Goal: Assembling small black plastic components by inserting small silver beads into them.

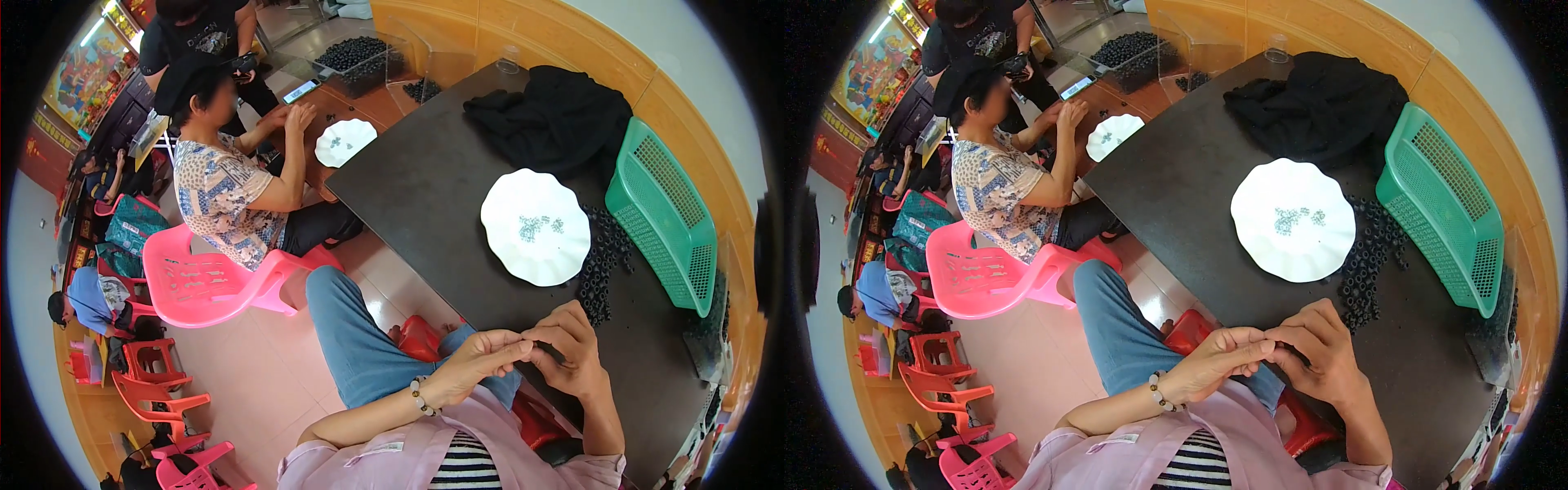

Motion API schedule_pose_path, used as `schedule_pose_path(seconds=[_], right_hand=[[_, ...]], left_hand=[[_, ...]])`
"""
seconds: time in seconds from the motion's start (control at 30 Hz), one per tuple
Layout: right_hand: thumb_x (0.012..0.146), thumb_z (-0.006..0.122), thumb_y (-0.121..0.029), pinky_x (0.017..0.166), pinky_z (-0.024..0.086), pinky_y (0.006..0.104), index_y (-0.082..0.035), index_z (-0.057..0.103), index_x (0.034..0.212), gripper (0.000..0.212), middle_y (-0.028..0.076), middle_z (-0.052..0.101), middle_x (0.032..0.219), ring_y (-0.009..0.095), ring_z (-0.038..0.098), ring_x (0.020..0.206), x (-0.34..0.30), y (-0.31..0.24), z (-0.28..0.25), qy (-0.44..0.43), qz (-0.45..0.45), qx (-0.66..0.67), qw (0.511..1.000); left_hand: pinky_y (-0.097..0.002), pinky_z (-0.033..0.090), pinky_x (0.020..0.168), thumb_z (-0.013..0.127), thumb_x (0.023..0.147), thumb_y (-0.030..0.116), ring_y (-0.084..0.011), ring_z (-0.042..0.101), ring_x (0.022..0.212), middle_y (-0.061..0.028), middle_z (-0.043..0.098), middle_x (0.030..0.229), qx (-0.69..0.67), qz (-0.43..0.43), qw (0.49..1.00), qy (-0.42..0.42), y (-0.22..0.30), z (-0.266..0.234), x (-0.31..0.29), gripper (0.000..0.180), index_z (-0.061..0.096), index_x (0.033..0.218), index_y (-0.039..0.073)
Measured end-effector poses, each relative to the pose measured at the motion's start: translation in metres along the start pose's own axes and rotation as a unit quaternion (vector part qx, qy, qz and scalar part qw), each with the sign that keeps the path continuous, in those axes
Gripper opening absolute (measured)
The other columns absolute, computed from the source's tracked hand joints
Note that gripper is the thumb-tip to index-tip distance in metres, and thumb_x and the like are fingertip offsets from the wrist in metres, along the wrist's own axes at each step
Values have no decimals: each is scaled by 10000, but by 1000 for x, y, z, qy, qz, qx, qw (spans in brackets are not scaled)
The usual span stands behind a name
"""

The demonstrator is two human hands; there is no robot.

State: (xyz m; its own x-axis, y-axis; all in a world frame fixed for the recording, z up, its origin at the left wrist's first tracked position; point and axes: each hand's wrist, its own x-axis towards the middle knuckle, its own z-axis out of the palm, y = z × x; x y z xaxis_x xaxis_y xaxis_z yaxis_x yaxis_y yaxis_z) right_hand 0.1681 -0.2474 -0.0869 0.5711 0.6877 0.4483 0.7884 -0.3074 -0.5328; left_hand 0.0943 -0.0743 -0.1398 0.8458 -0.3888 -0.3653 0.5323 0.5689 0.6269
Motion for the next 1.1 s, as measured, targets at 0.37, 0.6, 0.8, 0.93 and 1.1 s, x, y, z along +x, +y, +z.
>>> schedule_pose_path(seconds=[0.37,0.6,0.8,0.93,1.1], right_hand=[[670,837,-208,721,434,333,-76,704,943,332,39,637,854,226,543,798,0,1,-3,-15,34,58,998],[714,820,-170,752,430,349,-74,707,932,264,57,661,892,234,564,810,-7,2,-8,-34,56,106,992],[731,814,-139,757,439,336,-77,714,951,250,51,665,906,217,576,828,-1,7,-4,-30,40,164,985],[730,819,-141,750,439,320,-79,717,963,262,45,663,932,204,564,842,-5,8,-4,-27,39,164,985],[726,823,-125,743,438,309,-77,721,981,279,40,660,936,185,553,829,-6,5,-4,-27,44,175,983]], left_hand=[[-166,399,658,658,932,313,-7,507,725,42,678,915,-29,3,1000,-12,-8,-3,2,273,710,1058,76],[-181,423,692,661,930,302,-14,530,761,53,650,851,28,29,999,-5,-2,2,-3,258,708,1047,78],[-221,460,719,622,955,236,-71,574,759,-7,644,857,-69,28,997,2,-6,-6,-12,194,666,973,47],[-228,464,730,614,959,232,-77,561,749,-27,662,948,-108,7,994,-12,-7,-10,-9,249,667,1078,20],[-233,470,755,614,957,218,-88,556,770,-50,670,1039,-109,14,993,-33,-7,-8,-9,265,660,1117,12]])
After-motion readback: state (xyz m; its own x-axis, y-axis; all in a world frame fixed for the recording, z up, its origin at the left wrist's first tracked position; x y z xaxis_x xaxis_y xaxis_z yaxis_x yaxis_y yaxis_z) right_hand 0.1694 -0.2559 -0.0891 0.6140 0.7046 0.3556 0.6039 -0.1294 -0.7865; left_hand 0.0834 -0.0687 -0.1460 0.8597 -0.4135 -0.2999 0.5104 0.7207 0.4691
